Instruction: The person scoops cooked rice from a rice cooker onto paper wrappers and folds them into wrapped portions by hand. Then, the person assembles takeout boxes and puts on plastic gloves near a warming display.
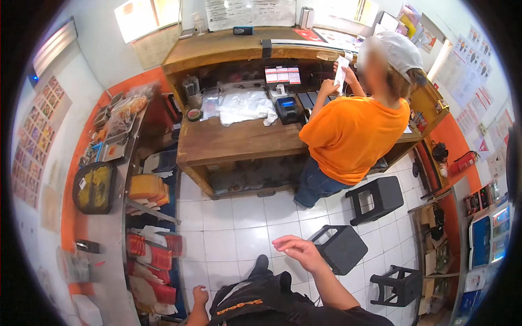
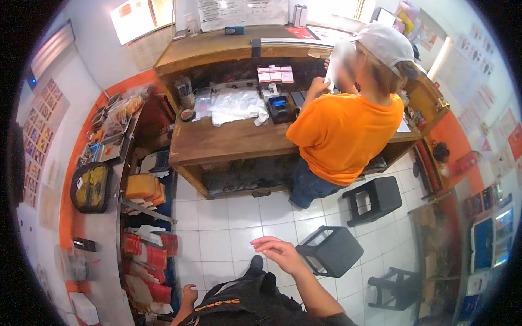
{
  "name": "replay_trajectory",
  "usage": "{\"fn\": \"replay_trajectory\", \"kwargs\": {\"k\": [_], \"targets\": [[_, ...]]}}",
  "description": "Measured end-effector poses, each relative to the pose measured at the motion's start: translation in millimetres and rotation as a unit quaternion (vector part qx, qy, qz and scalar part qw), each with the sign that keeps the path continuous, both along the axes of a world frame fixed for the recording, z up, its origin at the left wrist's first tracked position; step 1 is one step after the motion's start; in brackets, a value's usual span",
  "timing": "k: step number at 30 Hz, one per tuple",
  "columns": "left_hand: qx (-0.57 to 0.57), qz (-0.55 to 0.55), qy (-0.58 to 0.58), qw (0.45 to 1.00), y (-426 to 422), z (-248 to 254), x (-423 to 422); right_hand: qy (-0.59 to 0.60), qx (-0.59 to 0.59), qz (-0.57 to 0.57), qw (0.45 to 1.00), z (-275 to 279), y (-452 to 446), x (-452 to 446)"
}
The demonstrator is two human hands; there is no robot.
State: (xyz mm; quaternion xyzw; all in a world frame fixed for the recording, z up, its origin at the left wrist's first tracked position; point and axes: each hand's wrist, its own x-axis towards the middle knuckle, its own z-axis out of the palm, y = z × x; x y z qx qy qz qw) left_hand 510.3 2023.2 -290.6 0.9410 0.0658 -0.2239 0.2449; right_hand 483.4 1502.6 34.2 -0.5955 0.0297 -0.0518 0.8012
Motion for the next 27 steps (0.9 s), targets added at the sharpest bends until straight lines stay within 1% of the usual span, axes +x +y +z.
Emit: {"fn": "replay_trajectory", "kwargs": {"k": [3, 6, 9, 12, 14, 16, 19, 22, 23, 25, 26, 27], "targets": [[-0.003, 0.011, 0.010, 1.000, 7, 0, -10, 0.008, -0.037, 0.040, 0.998, -5, 7, 5], [-0.018, 0.040, 0.003, 0.999, 16, 0, -30, 0.040, -0.012, 0.075, 0.996, 4, 28, 12], [-0.040, 0.083, 0.018, 0.996, 38, -5, -61, 0.027, -0.024, 0.096, 0.995, 8, 56, 16], [-0.046, 0.119, 0.029, 0.991, 57, -3, -96, 0.002, 0.016, 0.167, 0.986, 3, 88, 13], [-0.051, 0.134, 0.024, 0.989, 66, -2, -125, -0.018, -0.015, 0.205, 0.978, 9, 114, 8], [-0.060, 0.152, 0.025, 0.986, 74, -7, -165, -0.022, -0.049, 0.240, 0.969, 22, 139, -3], [-0.070, 0.176, 0.026, 0.981, 89, -14, -232, -0.017, -0.089, 0.295, 0.951, 22, 177, -30], [-0.078, 0.204, 0.033, 0.975, 104, -24, -312, -0.052, -0.035, 0.307, 0.950, 18, 225, -71], [-0.079, 0.214, 0.036, 0.973, 108, -26, -340, -0.104, -0.143, 0.298, 0.938, 14, 243, -86], [-0.075, 0.240, 0.043, 0.967, 116, -31, -389, -0.097, -0.064, 0.333, 0.936, 1, 284, -123], [-0.071, 0.256, 0.047, 0.963, 123, -34, -417, -0.094, -0.025, 0.354, 0.930, 7, 300, -141], [-0.069, 0.278, 0.050, 0.957, 128, -35, -444, -0.061, -0.038, 0.398, 0.914, 15, 314, -160]]}}
